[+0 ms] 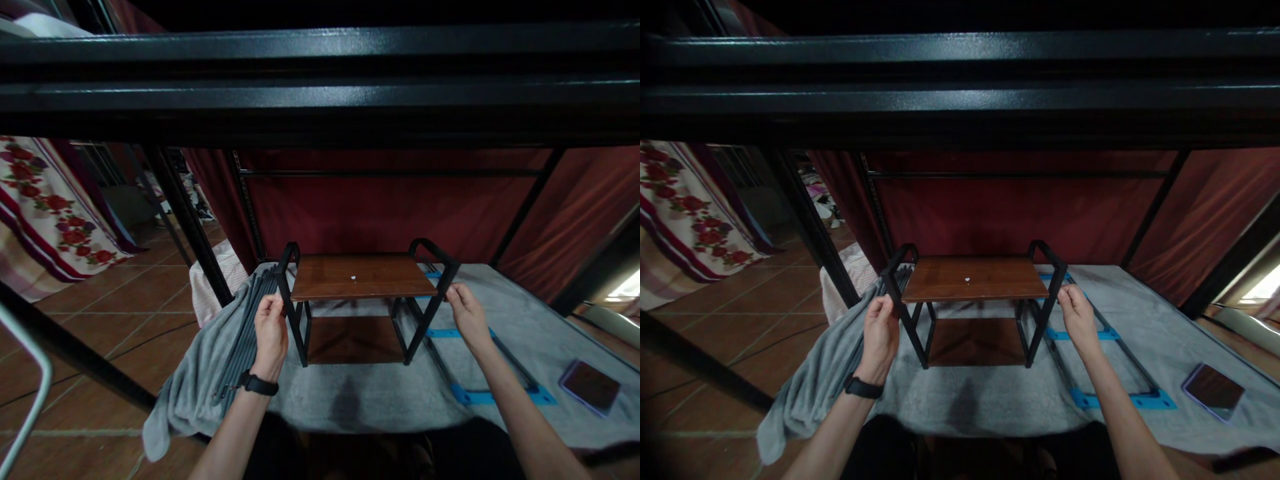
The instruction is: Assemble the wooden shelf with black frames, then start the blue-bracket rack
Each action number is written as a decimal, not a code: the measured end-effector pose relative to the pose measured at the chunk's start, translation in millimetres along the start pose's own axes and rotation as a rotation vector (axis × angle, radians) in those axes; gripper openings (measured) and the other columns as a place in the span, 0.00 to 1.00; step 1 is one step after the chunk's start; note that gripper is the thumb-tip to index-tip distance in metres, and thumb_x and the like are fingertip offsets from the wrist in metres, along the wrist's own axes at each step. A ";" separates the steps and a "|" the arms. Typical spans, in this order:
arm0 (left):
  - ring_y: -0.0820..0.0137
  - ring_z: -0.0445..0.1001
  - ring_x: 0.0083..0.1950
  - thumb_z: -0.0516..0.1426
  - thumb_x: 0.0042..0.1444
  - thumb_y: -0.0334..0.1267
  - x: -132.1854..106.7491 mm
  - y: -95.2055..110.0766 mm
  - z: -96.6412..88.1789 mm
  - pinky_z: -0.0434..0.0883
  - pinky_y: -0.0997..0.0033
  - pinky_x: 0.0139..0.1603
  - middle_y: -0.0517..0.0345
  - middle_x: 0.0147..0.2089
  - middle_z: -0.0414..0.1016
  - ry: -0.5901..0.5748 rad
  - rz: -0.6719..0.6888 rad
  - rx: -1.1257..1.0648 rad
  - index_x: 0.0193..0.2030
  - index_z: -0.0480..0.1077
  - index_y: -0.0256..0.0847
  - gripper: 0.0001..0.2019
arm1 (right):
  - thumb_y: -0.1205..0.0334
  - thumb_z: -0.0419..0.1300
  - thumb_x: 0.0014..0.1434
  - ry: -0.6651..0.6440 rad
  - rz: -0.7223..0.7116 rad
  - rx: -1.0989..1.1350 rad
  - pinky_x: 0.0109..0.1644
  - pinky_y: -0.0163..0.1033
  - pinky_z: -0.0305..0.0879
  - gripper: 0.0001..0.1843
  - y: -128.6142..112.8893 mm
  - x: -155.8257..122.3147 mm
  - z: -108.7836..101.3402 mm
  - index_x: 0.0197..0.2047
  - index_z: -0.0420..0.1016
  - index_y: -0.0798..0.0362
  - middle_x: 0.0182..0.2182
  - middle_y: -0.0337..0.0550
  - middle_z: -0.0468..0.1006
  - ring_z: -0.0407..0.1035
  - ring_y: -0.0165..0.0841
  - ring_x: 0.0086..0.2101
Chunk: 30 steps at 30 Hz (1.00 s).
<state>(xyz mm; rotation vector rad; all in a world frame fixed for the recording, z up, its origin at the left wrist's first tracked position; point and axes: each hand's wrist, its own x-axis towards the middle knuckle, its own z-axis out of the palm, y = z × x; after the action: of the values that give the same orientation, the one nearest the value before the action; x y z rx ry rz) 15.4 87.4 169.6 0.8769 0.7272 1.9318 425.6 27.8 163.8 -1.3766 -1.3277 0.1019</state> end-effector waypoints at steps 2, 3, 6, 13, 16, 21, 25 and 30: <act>0.78 0.64 0.31 0.71 0.44 0.45 -0.6 1.0 1.3 0.64 0.78 0.36 0.66 0.28 0.69 0.013 0.004 0.015 0.27 0.70 0.39 0.16 | 0.44 0.49 0.67 -0.005 -0.054 -0.086 0.40 0.41 0.56 0.18 -1.4 2.4 -1.4 0.32 0.64 0.48 0.29 0.38 0.65 0.61 0.35 0.33; 0.78 0.64 0.31 0.71 0.44 0.44 -0.7 1.4 1.8 0.64 0.78 0.37 0.66 0.29 0.69 0.019 0.007 0.025 0.27 0.70 0.39 0.16 | 0.44 0.48 0.67 -0.008 -0.077 -0.113 0.40 0.41 0.56 0.19 -1.7 3.5 -1.7 0.31 0.63 0.48 0.29 0.38 0.64 0.60 0.35 0.33; 0.77 0.66 0.33 0.70 0.45 0.44 -0.4 1.8 2.0 0.64 0.77 0.38 0.65 0.29 0.71 0.016 0.004 0.053 0.28 0.71 0.39 0.14 | 0.43 0.46 0.68 -0.022 -0.090 -0.147 0.40 0.42 0.56 0.20 -0.6 5.9 -2.6 0.30 0.59 0.47 0.29 0.37 0.62 0.60 0.35 0.33; 0.76 0.67 0.33 0.69 0.46 0.45 2.0 -2.6 -3.0 0.65 0.75 0.40 0.64 0.29 0.72 0.026 0.024 0.119 0.30 0.73 0.38 0.14 | 0.39 0.47 0.65 -0.128 0.036 -0.107 0.38 0.41 0.58 0.23 2.7 13.0 -12.2 0.30 0.63 0.48 0.27 0.37 0.65 0.62 0.35 0.32; 0.75 0.69 0.34 0.68 0.47 0.46 2.2 -4.9 -3.8 0.66 0.74 0.41 0.63 0.30 0.73 0.024 0.054 0.153 0.31 0.74 0.38 0.14 | 0.36 0.50 0.62 -0.189 0.117 -0.033 0.33 0.40 0.58 0.24 5.0 19.4 -16.9 0.30 0.66 0.48 0.25 0.37 0.66 0.61 0.34 0.29; 0.73 0.71 0.37 0.67 0.50 0.46 0.7 -6.6 -5.2 0.68 0.72 0.45 0.60 0.34 0.76 0.012 0.083 0.192 0.34 0.75 0.39 0.13 | 0.35 0.56 0.55 -0.307 0.225 0.128 0.24 0.37 0.52 0.25 6.9 32.3 -20.7 0.25 0.66 0.48 0.19 0.35 0.63 0.55 0.29 0.22; 0.73 0.72 0.38 0.66 0.51 0.46 -1.3 -5.9 -5.0 0.68 0.73 0.45 0.59 0.35 0.77 0.020 0.101 0.211 0.36 0.76 0.39 0.13 | 0.34 0.57 0.54 -0.305 0.265 0.129 0.24 0.38 0.55 0.25 -1.6 32.0 -20.3 0.23 0.65 0.47 0.18 0.36 0.65 0.57 0.30 0.20; 0.73 0.71 0.37 0.65 0.53 0.46 -4.0 -4.9 -3.1 0.67 0.74 0.43 0.60 0.35 0.75 -0.006 0.129 0.247 0.36 0.75 0.39 0.12 | 0.34 0.58 0.54 -0.210 0.191 0.196 0.31 0.40 0.64 0.23 -12.0 16.4 -20.7 0.29 0.67 0.47 0.23 0.37 0.71 0.64 0.33 0.25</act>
<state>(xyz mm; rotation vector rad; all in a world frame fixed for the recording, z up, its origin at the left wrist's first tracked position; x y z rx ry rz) 16.7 85.7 162.9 1.1027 0.9404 1.9779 438.6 22.9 189.3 -1.3480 -1.3165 0.5048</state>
